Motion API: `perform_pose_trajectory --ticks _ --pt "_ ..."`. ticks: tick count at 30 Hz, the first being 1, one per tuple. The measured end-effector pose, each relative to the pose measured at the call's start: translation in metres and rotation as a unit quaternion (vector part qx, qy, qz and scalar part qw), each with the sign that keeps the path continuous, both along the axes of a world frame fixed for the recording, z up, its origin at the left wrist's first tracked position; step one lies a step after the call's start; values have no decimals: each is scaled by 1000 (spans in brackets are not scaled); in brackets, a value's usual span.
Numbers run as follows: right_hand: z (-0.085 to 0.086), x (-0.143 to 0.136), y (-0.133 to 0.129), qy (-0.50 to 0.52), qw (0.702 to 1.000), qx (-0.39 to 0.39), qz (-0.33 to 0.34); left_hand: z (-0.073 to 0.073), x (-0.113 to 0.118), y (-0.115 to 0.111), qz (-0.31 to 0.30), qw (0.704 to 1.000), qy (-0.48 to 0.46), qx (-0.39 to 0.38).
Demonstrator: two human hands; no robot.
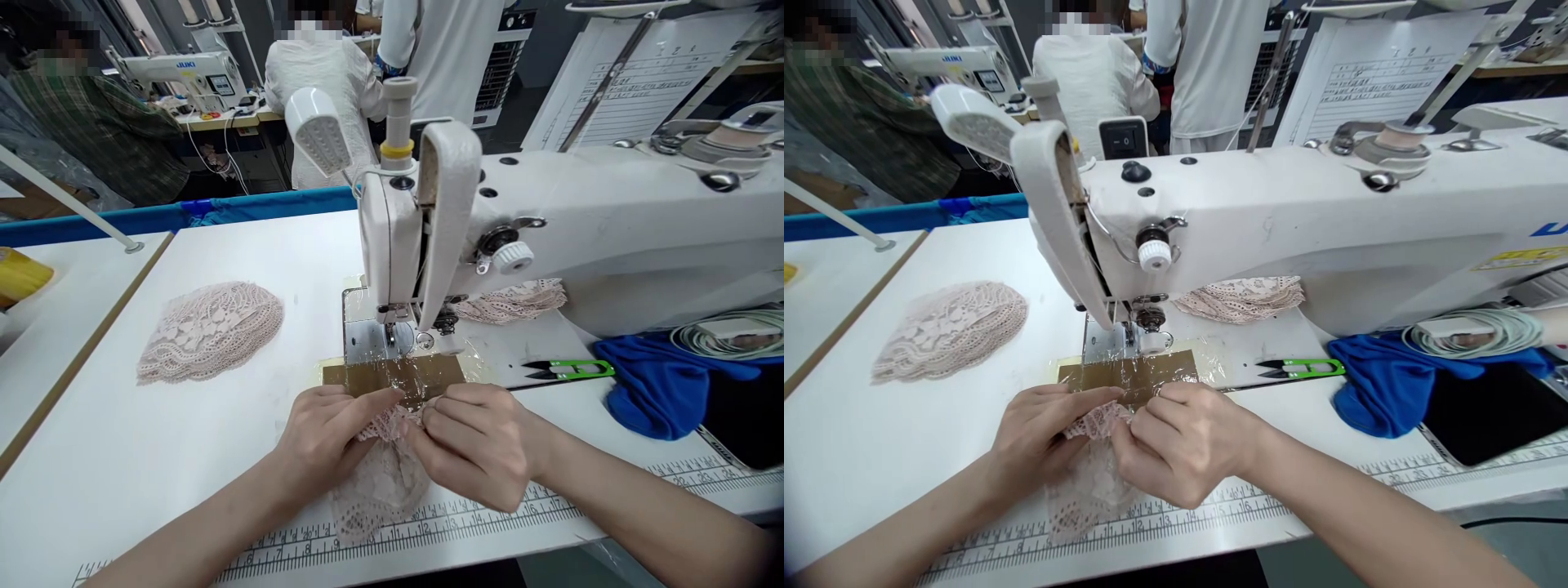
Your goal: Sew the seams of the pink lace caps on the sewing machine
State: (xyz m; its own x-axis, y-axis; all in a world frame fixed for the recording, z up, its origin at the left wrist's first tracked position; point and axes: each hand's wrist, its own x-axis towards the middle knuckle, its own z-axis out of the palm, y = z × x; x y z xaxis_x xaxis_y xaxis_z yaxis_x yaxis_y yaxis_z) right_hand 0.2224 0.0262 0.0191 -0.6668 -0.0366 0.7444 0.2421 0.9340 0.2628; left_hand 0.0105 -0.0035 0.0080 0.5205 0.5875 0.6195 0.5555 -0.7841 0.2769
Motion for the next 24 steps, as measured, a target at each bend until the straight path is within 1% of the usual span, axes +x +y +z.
perform_pose_trajectory --ticks 3,5,6,7,8,9,10,11,12,13,14,15,16,17,19,22,24 --pt "1 0 -1 -3 1000 21 -2 0 -1 -1 8 1000 -8 0" --pt "5 3 -3 -25 1000 19 1 1 0 -3 13 1000 -13 -15" --pt "7 4 -3 -39 999 7 5 4 0 -4 16 999 -17 -37" --pt "11 6 -4 -56 998 -21 7 7 2 -6 16 997 -23 -76" --pt "15 7 -5 -73 995 -69 10 11 3 -8 10 991 -28 -132" --pt "19 8 -6 -86 987 -137 17 14 4 -10 -2 980 -30 -198" --pt "23 9 -7 -93 970 -221 25 18 6 -11 -18 964 -29 -264" --pt "26 10 -7 -98 943 -317 34 20 7 -12 -34 947 -23 -320" --pt "28 10 -7 -99 905 -411 39 21 8 -13 -41 933 -14 -356" --pt "28 9 -6 -98 865 -490 36 21 9 -12 -32 930 -2 -365" --pt "28 8 -4 -93 830 -549 20 19 9 -11 -8 938 14 -347" --pt "25 6 -1 -89 805 -586 -7 15 10 -10 27 950 32 -309" --pt "22 5 2 -85 793 -602 -41 11 10 -8 67 962 53 -261" --pt "17 3 5 -81 790 -603 -76 7 11 -6 104 969 72 -214" --pt "7 -1 12 -75 803 -577 -129 1 11 -2 154 972 100 -149" --pt "-5 -6 18 -81 826 -520 -200 0 13 0 176 973 125 -79" --pt "-10 -8 19 -92 835 -486 -243 3 14 -2 175 974 145 -8"
